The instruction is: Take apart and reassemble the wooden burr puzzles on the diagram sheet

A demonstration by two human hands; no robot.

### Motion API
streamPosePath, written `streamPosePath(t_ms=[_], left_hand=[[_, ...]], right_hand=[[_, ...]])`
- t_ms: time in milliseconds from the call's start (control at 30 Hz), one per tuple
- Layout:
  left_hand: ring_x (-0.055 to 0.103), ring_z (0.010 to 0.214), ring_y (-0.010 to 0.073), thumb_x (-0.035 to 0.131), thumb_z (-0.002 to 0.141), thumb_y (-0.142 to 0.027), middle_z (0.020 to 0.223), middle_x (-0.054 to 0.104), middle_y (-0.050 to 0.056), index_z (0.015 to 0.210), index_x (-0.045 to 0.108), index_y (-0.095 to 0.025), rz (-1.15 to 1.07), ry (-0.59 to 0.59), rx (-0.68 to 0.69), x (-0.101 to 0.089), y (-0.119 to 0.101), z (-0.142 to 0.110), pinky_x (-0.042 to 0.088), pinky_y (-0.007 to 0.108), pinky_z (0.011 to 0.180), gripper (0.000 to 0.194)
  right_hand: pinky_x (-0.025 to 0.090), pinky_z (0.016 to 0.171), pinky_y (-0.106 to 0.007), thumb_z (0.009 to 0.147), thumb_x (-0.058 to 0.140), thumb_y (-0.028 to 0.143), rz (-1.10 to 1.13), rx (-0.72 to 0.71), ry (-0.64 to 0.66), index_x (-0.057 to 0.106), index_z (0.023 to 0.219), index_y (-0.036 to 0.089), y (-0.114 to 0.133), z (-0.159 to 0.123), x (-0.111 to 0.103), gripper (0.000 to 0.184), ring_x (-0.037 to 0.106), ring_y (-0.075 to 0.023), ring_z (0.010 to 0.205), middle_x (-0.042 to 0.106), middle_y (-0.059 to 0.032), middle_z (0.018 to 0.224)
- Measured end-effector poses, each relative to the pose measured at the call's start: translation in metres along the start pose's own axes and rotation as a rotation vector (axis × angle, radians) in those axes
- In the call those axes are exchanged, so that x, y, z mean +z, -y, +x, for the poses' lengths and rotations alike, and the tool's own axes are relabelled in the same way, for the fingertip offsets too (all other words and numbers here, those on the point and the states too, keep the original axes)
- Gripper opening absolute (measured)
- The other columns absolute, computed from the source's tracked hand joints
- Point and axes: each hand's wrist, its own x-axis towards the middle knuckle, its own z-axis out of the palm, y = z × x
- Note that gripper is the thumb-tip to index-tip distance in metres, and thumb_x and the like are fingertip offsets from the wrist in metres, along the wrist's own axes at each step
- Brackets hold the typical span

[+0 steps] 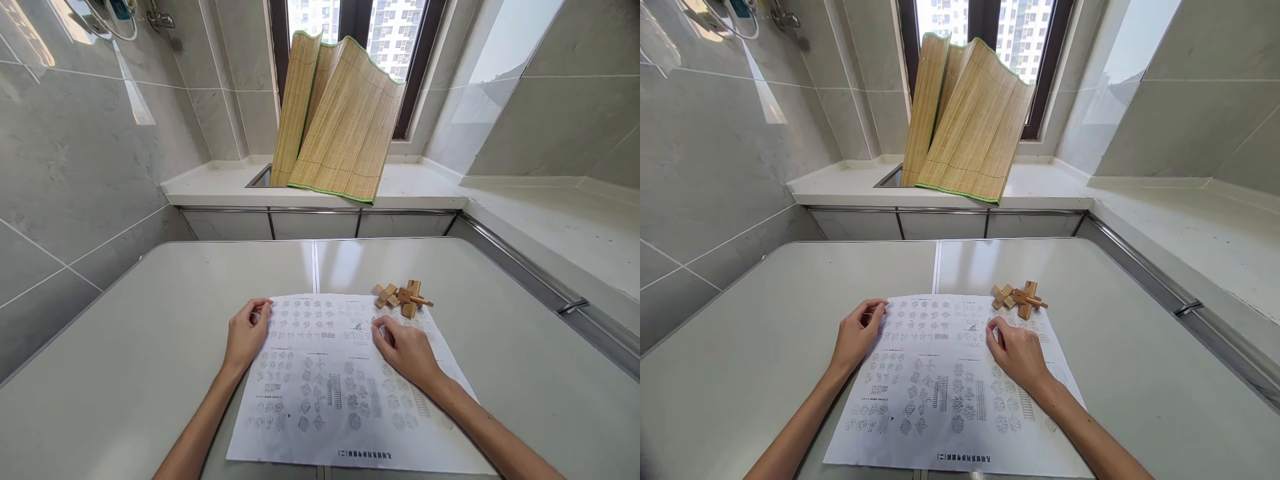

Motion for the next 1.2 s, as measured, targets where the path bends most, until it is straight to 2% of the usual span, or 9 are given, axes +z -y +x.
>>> streamPosePath(t_ms=[67, 133, 233, 433, 700, 800, 967, 1100, 1200], left_hand=[[0.065, 0.099, 0.0272, 0.052, 0.095, -0.050, 0.108, 0.073, 0.008, 0.108, 0.072, -0.022, 0.075, -0.044, 0.013, 0.003, 0.004, 0.006, 0.054, 0.040, 0.090, 0.037], [0.057, 0.119, 0.0356, 0.057, 0.090, -0.049, 0.119, 0.068, 0.014, 0.109, 0.071, -0.019, 0.123, -0.086, 0.010, 0.008, 0.008, 0.010, 0.047, 0.051, 0.105, 0.038], [0.048, 0.130, 0.0430, 0.061, 0.086, -0.050, 0.127, 0.061, 0.019, 0.109, 0.069, -0.017, 0.183, -0.125, 0.012, 0.015, 0.013, 0.016, 0.037, 0.062, 0.112, 0.041], [0.055, 0.123, 0.0363, 0.060, 0.090, -0.050, 0.120, 0.067, 0.012, 0.104, 0.066, -0.022, 0.163, -0.061, 0.068, 0.016, 0.017, 0.019, 0.042, 0.055, 0.110, 0.033], [0.066, 0.115, 0.0292, 0.057, 0.094, -0.042, 0.118, 0.073, 0.008, 0.126, 0.059, -0.024, 0.077, -0.019, 0.080, 0.012, 0.019, 0.015, 0.050, 0.048, 0.104, 0.036], [0.065, 0.118, 0.0292, 0.055, 0.095, -0.039, 0.123, 0.074, 0.007, 0.128, 0.062, -0.026, 0.075, 0.011, 0.107, 0.012, 0.019, 0.014, 0.048, 0.049, 0.106, 0.037], [0.061, 0.124, 0.0309, 0.054, 0.095, -0.038, 0.125, 0.073, 0.006, 0.117, 0.069, -0.026, 0.091, 0.029, 0.139, 0.012, 0.019, 0.014, 0.042, 0.053, 0.112, 0.030], [0.062, 0.122, 0.0305, 0.055, 0.095, -0.041, 0.127, 0.071, 0.007, 0.117, 0.070, -0.025, 0.087, 0.024, 0.126, 0.012, 0.018, 0.015, 0.047, 0.051, 0.109, 0.031], [0.061, 0.123, 0.0306, 0.055, 0.095, -0.043, 0.130, 0.067, 0.008, 0.117, 0.070, -0.024, 0.079, 0.011, 0.113, 0.011, 0.017, 0.015, 0.049, 0.048, 0.106, 0.032]], right_hand=[[0.031, 0.055, -0.025, 0.102, 0.045, 0.039, 0.000, -0.003, -0.004, 0.066, 0.090, 0.022, 0.000, 0.001, 0.001, 0.030, 0.057, -0.0159, 0.049, 0.058, 0.0035, 0.055], [0.030, 0.055, -0.025, 0.102, 0.045, 0.039, 0.000, -0.006, -0.004, 0.066, 0.090, 0.022, 0.000, 0.001, 0.001, 0.030, 0.057, -0.0158, 0.049, 0.058, 0.0036, 0.055], [0.030, 0.055, -0.025, 0.101, 0.046, 0.037, -0.001, -0.012, -0.003, 0.066, 0.090, 0.022, 0.000, 0.002, 0.002, 0.028, 0.056, -0.0155, 0.049, 0.057, 0.0041, 0.055], [0.030, 0.055, -0.025, 0.101, 0.046, 0.037, 0.003, -0.016, 0.002, 0.065, 0.089, 0.022, 0.000, 0.002, 0.002, 0.027, 0.054, -0.0153, 0.048, 0.055, 0.0044, 0.054], [0.031, 0.057, -0.026, 0.102, 0.046, 0.040, 0.019, 0.008, 0.019, 0.064, 0.090, 0.023, 0.000, 0.001, 0.002, 0.028, 0.055, -0.0159, 0.049, 0.055, 0.0046, 0.056], [0.032, 0.057, -0.027, 0.102, 0.046, 0.041, 0.036, 0.017, 0.030, 0.064, 0.090, 0.023, 0.000, 0.001, 0.001, 0.029, 0.055, -0.0162, 0.050, 0.054, 0.0049, 0.056], [0.033, 0.057, -0.028, 0.101, 0.049, 0.043, 0.094, 0.045, 0.037, 0.066, 0.089, 0.024, 0.000, 0.002, -0.001, 0.028, 0.054, -0.0168, 0.050, 0.053, 0.0050, 0.055], [0.035, 0.056, -0.028, 0.100, 0.055, 0.048, 0.303, 0.111, 0.018, 0.066, 0.087, 0.023, -0.003, 0.003, -0.005, 0.031, 0.048, -0.0157, 0.050, 0.047, 0.0059, 0.053], [0.036, 0.051, -0.025, 0.098, 0.062, 0.055, 0.623, 0.268, -0.030, 0.065, 0.086, 0.022, -0.007, 0.006, -0.010, 0.035, 0.040, -0.0119, 0.044, 0.044, 0.0080, 0.048]])
